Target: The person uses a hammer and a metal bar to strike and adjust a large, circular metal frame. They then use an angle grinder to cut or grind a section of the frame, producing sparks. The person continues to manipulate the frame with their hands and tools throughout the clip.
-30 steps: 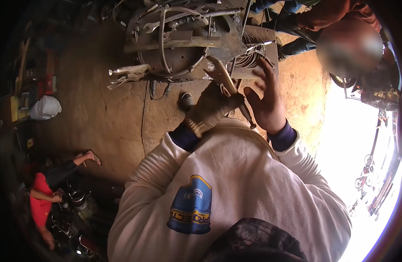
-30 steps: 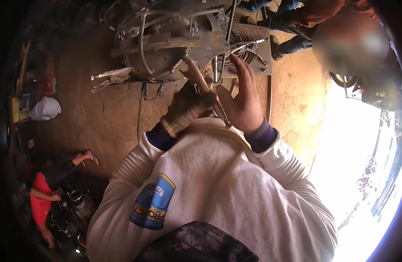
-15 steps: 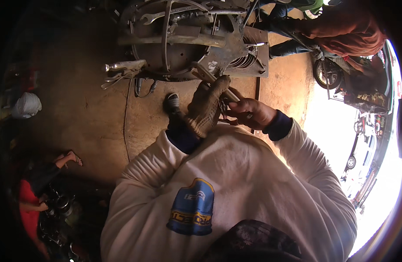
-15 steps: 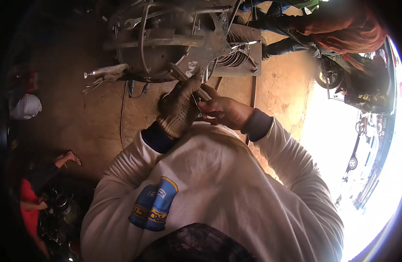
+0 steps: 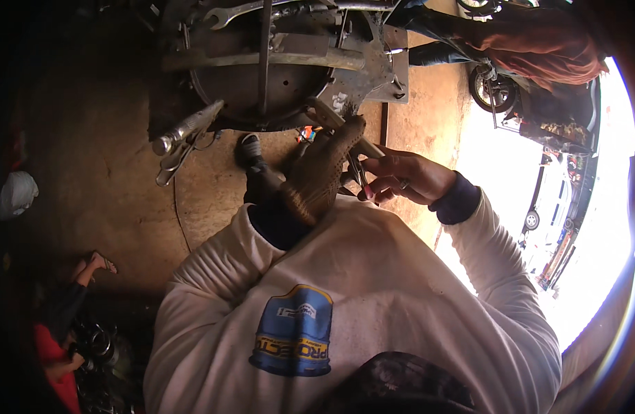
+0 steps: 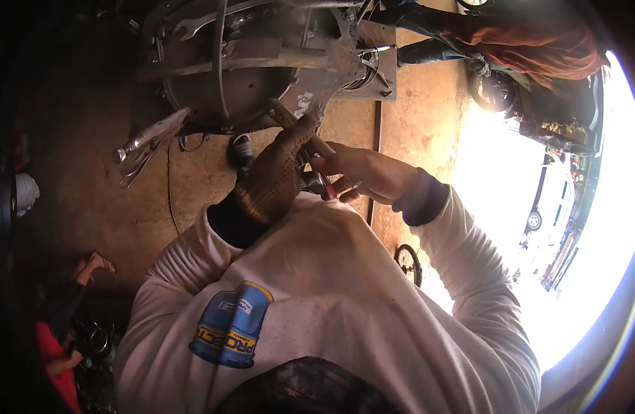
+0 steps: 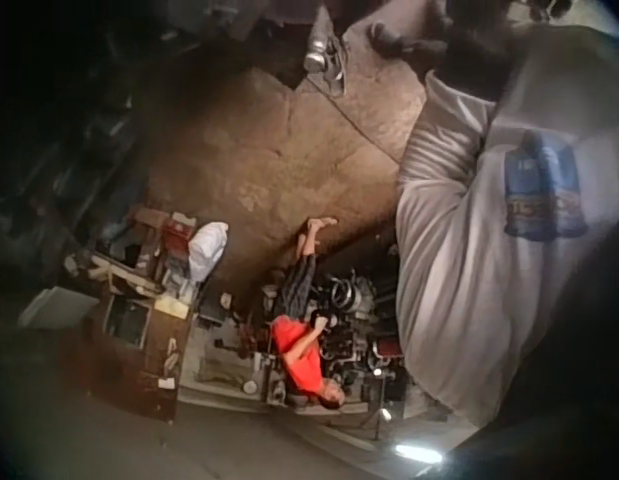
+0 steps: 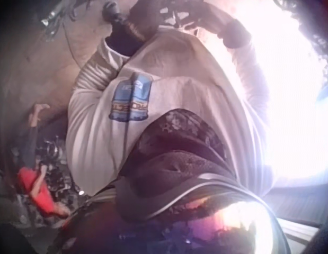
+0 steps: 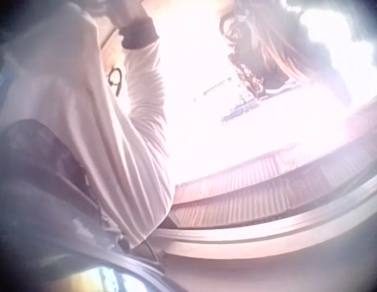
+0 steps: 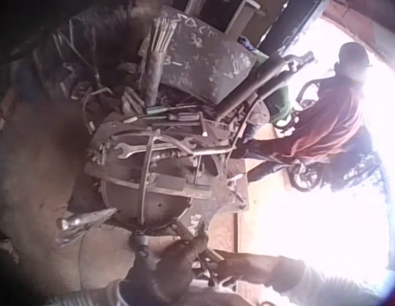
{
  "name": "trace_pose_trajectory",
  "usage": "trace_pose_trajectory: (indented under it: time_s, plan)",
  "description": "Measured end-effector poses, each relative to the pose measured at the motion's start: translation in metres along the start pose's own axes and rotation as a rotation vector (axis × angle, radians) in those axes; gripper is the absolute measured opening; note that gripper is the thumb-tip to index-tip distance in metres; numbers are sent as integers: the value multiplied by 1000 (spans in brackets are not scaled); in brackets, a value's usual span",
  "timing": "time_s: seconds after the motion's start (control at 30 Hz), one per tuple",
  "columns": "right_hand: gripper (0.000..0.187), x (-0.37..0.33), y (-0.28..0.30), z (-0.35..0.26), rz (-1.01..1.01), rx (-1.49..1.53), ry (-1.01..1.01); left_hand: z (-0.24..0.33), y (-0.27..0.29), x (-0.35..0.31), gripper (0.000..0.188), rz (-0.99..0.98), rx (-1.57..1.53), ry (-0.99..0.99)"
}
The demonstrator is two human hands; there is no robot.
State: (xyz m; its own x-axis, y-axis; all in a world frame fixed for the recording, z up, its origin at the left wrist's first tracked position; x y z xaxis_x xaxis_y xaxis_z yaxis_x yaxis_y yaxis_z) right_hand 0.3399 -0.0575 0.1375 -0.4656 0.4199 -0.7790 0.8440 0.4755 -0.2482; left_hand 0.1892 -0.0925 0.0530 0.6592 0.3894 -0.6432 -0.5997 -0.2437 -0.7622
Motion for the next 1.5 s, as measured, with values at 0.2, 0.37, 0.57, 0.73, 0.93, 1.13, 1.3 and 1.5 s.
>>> trace_pose_trajectory:
  time_s: [0.2, 0.37, 0.57, 0.73, 0.93, 1.13, 1.3, 1.5]
  plan:
    - [35, 7, -3, -22, -83, -235, -50, 6, -3, -1, 52, -194, -170, 137]
    - [30, 3, -17, -24, 46, -167, -13, -2, 0, 10, 57, -316, -206, 130]
    - [20, 2, -25, -36, 4, -149, -55, 6, -7, -1, 57, -224, -145, 132]
    - [16, 11, -20, -30, 26, -226, -112, 6, 3, 2, 31, -347, -221, 147]
    - [23, 11, -20, -39, -31, -392, -96, 24, 40, -49, 20, 627, 1259, -856]
    - [28, 10, -21, -37, -63, -383, -90, 33, 60, -46, 31, 1083, 1418, -1208]
    - [26, 10, -22, -38, -96, -407, -72, 21, 46, -53, 38, 664, 1303, -856]
    - [20, 12, -14, -22, -77, -224, -133, 18, 4, -41, 38, 63, 457, -267]
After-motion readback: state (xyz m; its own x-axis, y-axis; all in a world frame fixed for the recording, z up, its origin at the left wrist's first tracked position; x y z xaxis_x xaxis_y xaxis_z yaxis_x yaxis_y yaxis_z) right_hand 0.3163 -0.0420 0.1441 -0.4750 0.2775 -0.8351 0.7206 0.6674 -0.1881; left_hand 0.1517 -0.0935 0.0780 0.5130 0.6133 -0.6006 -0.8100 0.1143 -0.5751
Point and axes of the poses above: each hand's wrist, its own x-axis towards the middle knuckle, its own y-axis out of the back of the hand, z = x × y, the point moved 2 cm from there along x, towards the middle knuckle, and after that the axes turned 15 degrees about y, right-handed, at the moved point
